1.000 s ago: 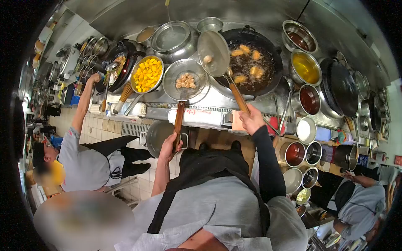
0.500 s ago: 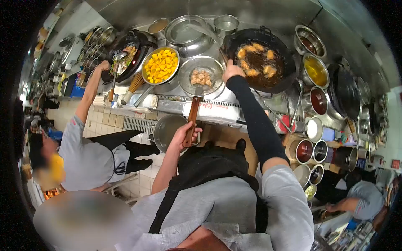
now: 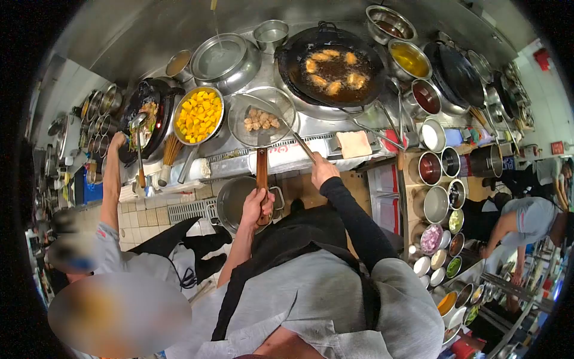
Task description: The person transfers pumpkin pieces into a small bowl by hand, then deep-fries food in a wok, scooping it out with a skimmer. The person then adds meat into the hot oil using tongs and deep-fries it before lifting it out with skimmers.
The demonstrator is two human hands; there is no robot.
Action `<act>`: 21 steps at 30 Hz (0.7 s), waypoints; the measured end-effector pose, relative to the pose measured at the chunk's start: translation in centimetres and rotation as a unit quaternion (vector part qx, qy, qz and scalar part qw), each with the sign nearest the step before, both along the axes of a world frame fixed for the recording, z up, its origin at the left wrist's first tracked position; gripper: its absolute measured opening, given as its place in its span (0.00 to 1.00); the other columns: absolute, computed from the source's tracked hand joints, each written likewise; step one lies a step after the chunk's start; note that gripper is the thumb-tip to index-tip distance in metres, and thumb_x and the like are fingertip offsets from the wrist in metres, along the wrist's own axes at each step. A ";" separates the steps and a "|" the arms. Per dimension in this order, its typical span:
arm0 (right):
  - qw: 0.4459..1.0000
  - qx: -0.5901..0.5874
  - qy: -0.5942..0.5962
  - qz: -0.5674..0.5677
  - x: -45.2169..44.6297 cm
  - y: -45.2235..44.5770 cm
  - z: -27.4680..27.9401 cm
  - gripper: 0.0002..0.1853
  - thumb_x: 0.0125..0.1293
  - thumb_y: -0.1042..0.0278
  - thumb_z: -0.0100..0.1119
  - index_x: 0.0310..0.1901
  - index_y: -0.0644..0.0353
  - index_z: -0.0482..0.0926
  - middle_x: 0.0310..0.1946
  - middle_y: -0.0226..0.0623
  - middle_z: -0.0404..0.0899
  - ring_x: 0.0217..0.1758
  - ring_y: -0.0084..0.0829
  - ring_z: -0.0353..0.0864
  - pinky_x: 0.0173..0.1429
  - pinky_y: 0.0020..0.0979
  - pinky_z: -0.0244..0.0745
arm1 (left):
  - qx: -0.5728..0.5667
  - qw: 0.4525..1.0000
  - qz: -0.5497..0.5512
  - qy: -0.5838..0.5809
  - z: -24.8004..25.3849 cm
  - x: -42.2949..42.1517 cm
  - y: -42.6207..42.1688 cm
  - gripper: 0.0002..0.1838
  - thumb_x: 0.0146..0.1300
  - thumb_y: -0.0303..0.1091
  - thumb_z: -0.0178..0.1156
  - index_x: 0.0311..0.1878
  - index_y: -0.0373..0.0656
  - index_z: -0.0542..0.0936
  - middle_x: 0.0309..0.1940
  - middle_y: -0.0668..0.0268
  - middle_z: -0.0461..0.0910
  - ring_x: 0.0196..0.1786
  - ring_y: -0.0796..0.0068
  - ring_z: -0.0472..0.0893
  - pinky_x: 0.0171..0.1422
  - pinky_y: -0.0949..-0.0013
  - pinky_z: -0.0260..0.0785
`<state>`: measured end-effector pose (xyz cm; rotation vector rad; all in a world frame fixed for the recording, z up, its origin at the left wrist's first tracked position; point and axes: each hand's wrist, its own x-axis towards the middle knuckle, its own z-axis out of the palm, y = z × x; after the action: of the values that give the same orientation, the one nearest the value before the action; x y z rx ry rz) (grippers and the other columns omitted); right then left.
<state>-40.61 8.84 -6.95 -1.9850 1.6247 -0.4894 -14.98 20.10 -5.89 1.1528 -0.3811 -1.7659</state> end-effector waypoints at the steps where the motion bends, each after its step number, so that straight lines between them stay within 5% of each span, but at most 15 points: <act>1: 1.000 -0.004 -0.011 -0.012 0.0 0.3 0.1 0.20 0.68 0.70 0.52 0.61 0.61 0.68 0.41 0.60 0.82 0.44 0.62 0.81 0.48 0.56 0.75 | 0.000 1.000 -0.002 -0.001 0.4 0.1 0.3 0.15 0.80 0.40 0.46 0.40 0.38 0.73 0.21 0.68 0.68 0.19 0.82 0.62 0.23 0.76 0.60; 6: 0.991 -0.016 -0.104 -0.079 -1.1 1.9 3.1 0.20 0.71 0.64 0.55 0.62 0.61 0.71 0.38 0.61 0.82 0.44 0.61 0.82 0.46 0.51 0.76 | -0.018 0.999 -0.029 -0.006 2.6 0.9 1.8 0.16 0.80 0.41 0.46 0.40 0.38 0.73 0.19 0.69 0.66 0.19 0.83 0.63 0.21 0.76 0.59; 9: 0.981 -0.043 -0.148 -0.119 -2.1 3.2 3.4 0.21 0.73 0.60 0.57 0.61 0.61 0.73 0.39 0.61 0.82 0.45 0.59 0.83 0.46 0.46 0.78 | -0.039 0.999 -0.032 -0.006 3.7 1.4 3.0 0.09 0.80 0.37 0.47 0.45 0.42 0.68 0.29 0.64 0.75 0.19 0.84 0.64 0.19 0.77 0.61; 11: 0.974 -0.087 -0.169 -0.124 -2.7 4.1 2.4 0.22 0.74 0.58 0.57 0.62 0.62 0.73 0.40 0.53 0.84 0.43 0.55 0.85 0.48 0.44 0.78 | -0.037 0.999 -0.030 -0.022 4.9 1.5 3.5 0.08 0.80 0.36 0.46 0.47 0.43 0.67 0.30 0.64 0.75 0.19 0.84 0.64 0.19 0.77 0.60; 14: 0.954 0.005 -0.277 -0.114 -3.1 5.4 -2.4 0.19 0.75 0.59 0.56 0.62 0.60 0.73 0.32 0.39 0.82 0.27 0.38 0.81 0.33 0.36 0.77 | -0.027 0.998 -0.055 0.008 4.4 2.4 4.7 0.06 0.80 0.35 0.45 0.49 0.44 0.66 0.31 0.63 0.76 0.20 0.84 0.64 0.20 0.77 0.59; 15: 0.909 0.150 -0.369 -0.122 -3.0 5.6 -2.2 0.18 0.76 0.60 0.55 0.61 0.59 0.74 0.30 0.35 0.80 0.24 0.31 0.76 0.28 0.32 0.72 | -0.017 0.999 -0.047 0.015 4.3 2.5 5.0 0.06 0.80 0.35 0.45 0.49 0.44 0.66 0.31 0.63 0.76 0.20 0.84 0.64 0.20 0.77 0.60; 17: 0.734 0.418 -0.519 -0.129 -2.3 5.8 -2.0 0.15 0.77 0.60 0.54 0.59 0.57 0.74 0.27 0.28 0.75 0.18 0.18 0.65 0.18 0.25 0.60 | 0.003 0.999 -0.038 0.025 4.3 2.8 5.2 0.06 0.81 0.35 0.45 0.49 0.43 0.67 0.32 0.63 0.76 0.20 0.84 0.64 0.20 0.77 0.60; 18: 0.710 0.446 -0.528 -0.133 -0.9 6.0 -1.6 0.13 0.78 0.61 0.51 0.58 0.54 0.73 0.24 0.25 0.68 0.15 0.11 0.52 0.15 0.18 0.42 | 0.009 0.999 -0.034 0.021 4.1 3.0 5.5 0.07 0.81 0.36 0.45 0.49 0.43 0.67 0.32 0.62 0.76 0.20 0.83 0.64 0.21 0.77 0.60; 21: 0.596 0.537 -0.590 -0.095 -0.1 5.8 -3.7 0.15 0.78 0.58 0.50 0.60 0.54 0.71 0.25 0.26 0.66 0.15 0.11 0.54 0.14 0.16 0.45 | 0.026 0.999 -0.026 0.006 3.9 3.8 6.1 0.07 0.81 0.36 0.45 0.49 0.43 0.67 0.32 0.61 0.76 0.20 0.83 0.64 0.21 0.77 0.60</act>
<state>-40.68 14.67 -10.69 -0.2755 0.7696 -0.5048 -11.23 26.21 -1.94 1.1788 -0.3634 -1.8371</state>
